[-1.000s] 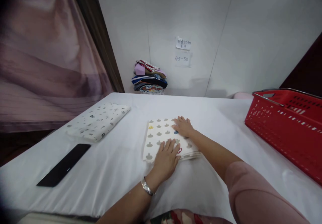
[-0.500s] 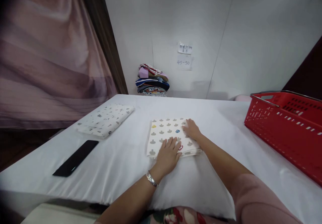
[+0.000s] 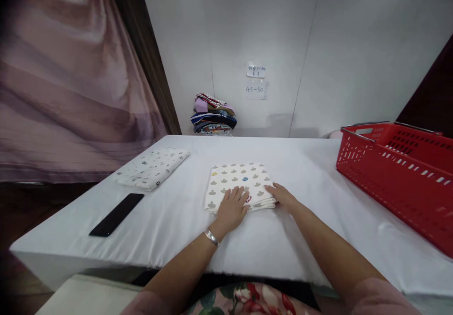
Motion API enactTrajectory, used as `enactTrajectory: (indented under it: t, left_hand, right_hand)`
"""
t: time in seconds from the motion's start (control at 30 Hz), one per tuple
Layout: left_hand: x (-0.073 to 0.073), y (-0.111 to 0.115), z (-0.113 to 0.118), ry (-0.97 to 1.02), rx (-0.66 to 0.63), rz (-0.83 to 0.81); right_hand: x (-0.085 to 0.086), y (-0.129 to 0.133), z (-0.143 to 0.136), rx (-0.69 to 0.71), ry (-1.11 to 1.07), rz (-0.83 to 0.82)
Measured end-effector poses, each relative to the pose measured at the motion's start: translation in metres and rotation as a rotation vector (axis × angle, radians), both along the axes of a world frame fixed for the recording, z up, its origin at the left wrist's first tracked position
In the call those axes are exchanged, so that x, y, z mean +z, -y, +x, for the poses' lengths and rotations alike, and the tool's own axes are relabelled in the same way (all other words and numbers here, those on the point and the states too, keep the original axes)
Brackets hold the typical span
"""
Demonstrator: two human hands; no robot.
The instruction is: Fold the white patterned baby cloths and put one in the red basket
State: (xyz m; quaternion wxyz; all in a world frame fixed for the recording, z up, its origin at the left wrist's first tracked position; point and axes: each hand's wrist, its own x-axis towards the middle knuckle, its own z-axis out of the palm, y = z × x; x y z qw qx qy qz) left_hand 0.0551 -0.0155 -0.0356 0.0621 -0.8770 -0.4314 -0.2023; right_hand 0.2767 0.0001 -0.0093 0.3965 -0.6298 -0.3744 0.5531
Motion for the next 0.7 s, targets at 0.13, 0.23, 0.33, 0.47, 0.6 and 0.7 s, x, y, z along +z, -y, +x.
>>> enactTrajectory:
  t: [0.13, 0.23, 0.33, 0.47, 0.6, 0.7]
  left_hand:
    - [0.0, 0.002, 0.001, -0.009, 0.023, 0.006]
    - [-0.001, 0.009, 0.002, -0.004, 0.036, 0.02]
    - [-0.001, 0.019, 0.005, -0.005, 0.01, 0.02]
    - [0.006, 0.031, 0.004, 0.019, -0.021, -0.019]
    - [0.019, 0.032, -0.013, 0.136, 0.071, -0.065]
    - [0.026, 0.021, -0.034, 0.289, 0.258, -0.098]
  right_hand:
    - [0.0, 0.001, -0.001, 0.075, -0.031, 0.033]
    - [0.0, 0.001, 0.008, 0.048, -0.021, 0.063]
    - [-0.001, -0.001, 0.022, -0.013, 0.048, 0.058]
    - [-0.006, -0.001, 0.034, -0.023, 0.087, -0.004]
    - [-0.008, 0.001, 0.035, -0.027, 0.11, -0.01]
    - [-0.009, 0.002, 0.036, -0.026, 0.086, -0.028]
